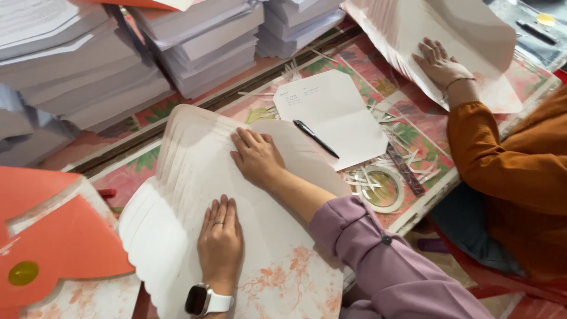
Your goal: Assembling and folding paper envelopes from pre-cut templates on a production table.
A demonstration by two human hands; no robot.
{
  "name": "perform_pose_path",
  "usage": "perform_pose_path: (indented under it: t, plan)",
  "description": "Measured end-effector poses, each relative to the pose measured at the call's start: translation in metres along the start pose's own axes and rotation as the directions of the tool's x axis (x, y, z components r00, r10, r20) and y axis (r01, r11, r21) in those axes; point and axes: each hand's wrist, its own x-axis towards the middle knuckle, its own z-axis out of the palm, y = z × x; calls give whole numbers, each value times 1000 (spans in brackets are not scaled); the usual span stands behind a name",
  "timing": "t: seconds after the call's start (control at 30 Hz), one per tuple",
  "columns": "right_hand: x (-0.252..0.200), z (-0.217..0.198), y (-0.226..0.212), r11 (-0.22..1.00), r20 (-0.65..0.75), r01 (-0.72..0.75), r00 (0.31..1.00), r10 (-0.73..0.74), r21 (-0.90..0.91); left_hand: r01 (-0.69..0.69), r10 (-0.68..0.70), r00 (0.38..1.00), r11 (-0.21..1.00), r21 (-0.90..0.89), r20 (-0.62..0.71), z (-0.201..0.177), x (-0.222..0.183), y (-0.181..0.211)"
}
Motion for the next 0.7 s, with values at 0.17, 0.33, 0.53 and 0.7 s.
perform_pose_path:
  t: [0.17, 0.33, 0.53, 0.7]
  plan:
    - [43, -22, -3, 976, 145, -133, 984, 108, 173, 4, -3, 996, 1000, 6, -91, 13, 0, 2]
    - [92, 32, 59, 850, 272, -241, 955, 121, 468, 181, -177, 973, 983, 15, -147, 20, -2, 9]
    - [124, 145, 181, 773, 313, -114, 943, -113, 625, 117, -125, 973, 992, -54, -192, 25, -6, 6]
    - [147, 235, 235, -649, -54, -737, 668, -742, -188, 79, -101, 981, 988, 136, 165, 64, 23, -34]
